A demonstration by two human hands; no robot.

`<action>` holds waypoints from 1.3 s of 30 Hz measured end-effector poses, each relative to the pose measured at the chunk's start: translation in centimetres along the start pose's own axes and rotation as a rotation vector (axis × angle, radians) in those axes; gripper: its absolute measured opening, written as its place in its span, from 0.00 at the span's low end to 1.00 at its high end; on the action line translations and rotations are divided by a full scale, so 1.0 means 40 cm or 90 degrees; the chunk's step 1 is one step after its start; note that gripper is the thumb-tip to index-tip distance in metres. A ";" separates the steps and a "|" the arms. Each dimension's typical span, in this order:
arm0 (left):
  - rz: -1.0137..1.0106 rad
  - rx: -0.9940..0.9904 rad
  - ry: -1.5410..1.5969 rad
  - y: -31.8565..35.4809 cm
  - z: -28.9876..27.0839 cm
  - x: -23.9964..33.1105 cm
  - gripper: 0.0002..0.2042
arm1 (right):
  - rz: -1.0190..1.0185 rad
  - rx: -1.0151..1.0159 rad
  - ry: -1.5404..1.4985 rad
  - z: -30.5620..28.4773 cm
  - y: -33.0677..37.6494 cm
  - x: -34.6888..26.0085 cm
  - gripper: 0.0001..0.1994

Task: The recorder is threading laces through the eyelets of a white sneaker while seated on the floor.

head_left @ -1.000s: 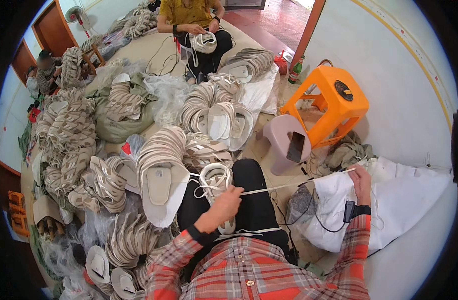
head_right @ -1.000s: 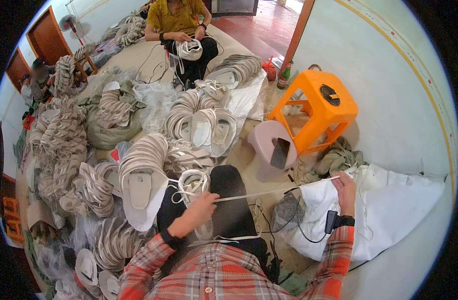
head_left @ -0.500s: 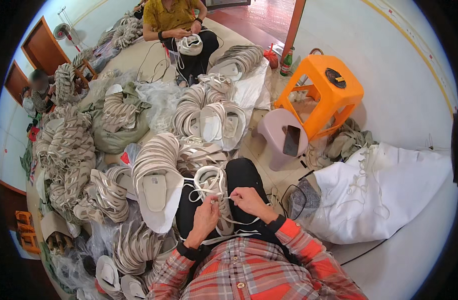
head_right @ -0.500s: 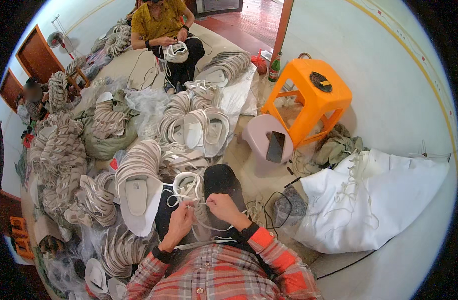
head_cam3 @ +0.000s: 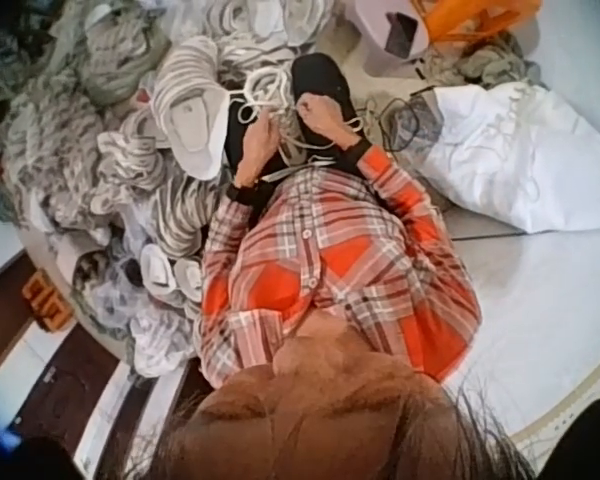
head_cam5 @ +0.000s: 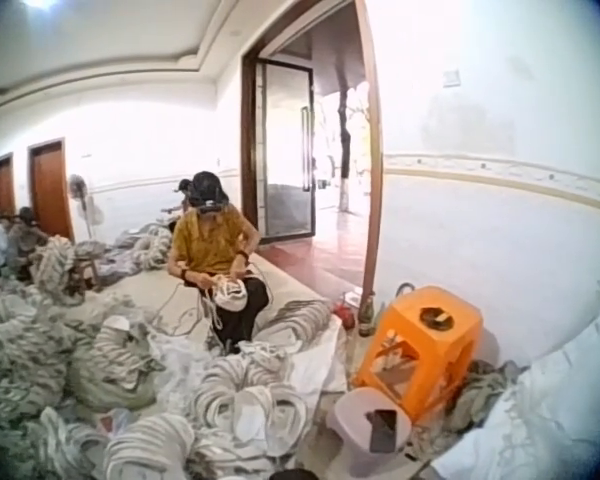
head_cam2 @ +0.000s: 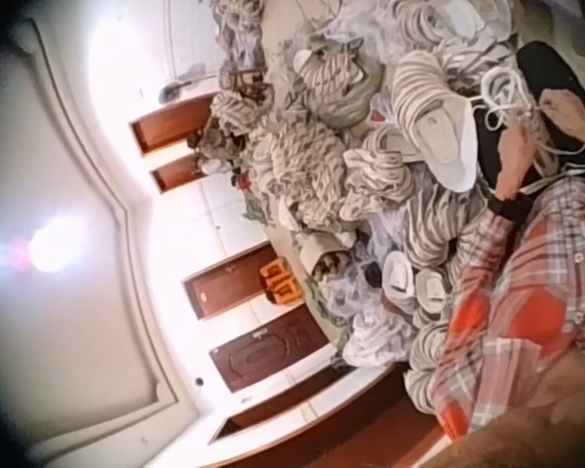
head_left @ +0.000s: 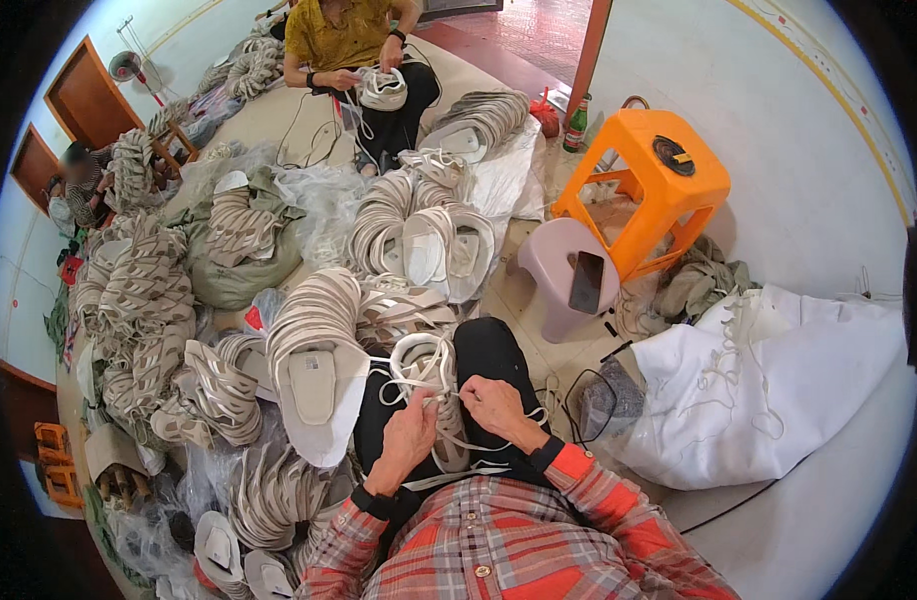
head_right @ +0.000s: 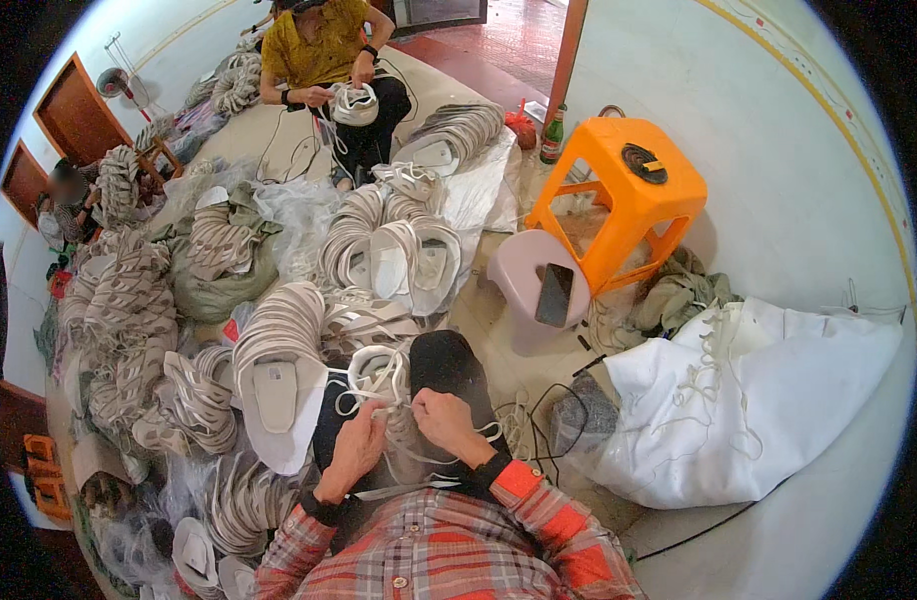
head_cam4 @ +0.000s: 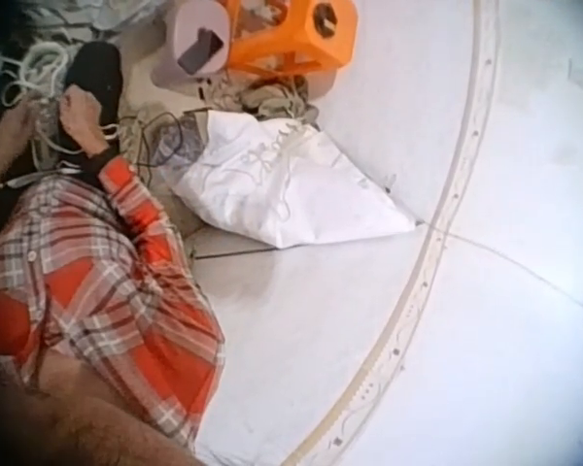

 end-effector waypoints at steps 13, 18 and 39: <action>-0.092 -0.214 0.373 -0.029 0.073 -0.016 0.18 | -0.022 0.029 0.116 0.033 -0.008 -0.023 0.08; -0.096 -0.286 0.301 -0.099 0.085 -0.075 0.14 | -0.074 0.013 0.120 0.041 -0.004 -0.041 0.08; -0.233 -0.274 0.639 -0.036 -0.111 -0.089 0.06 | 0.007 -0.018 -0.024 0.047 0.004 -0.099 0.12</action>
Point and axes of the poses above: each hand's wrist, its own y-axis away from the middle knuckle, its own z-axis out of the palm, x = y × z, the point moved 10 cm from there along -y, towards the middle knuckle, and after that the axes turned 9 degrees about z, right-handed, at the moved point
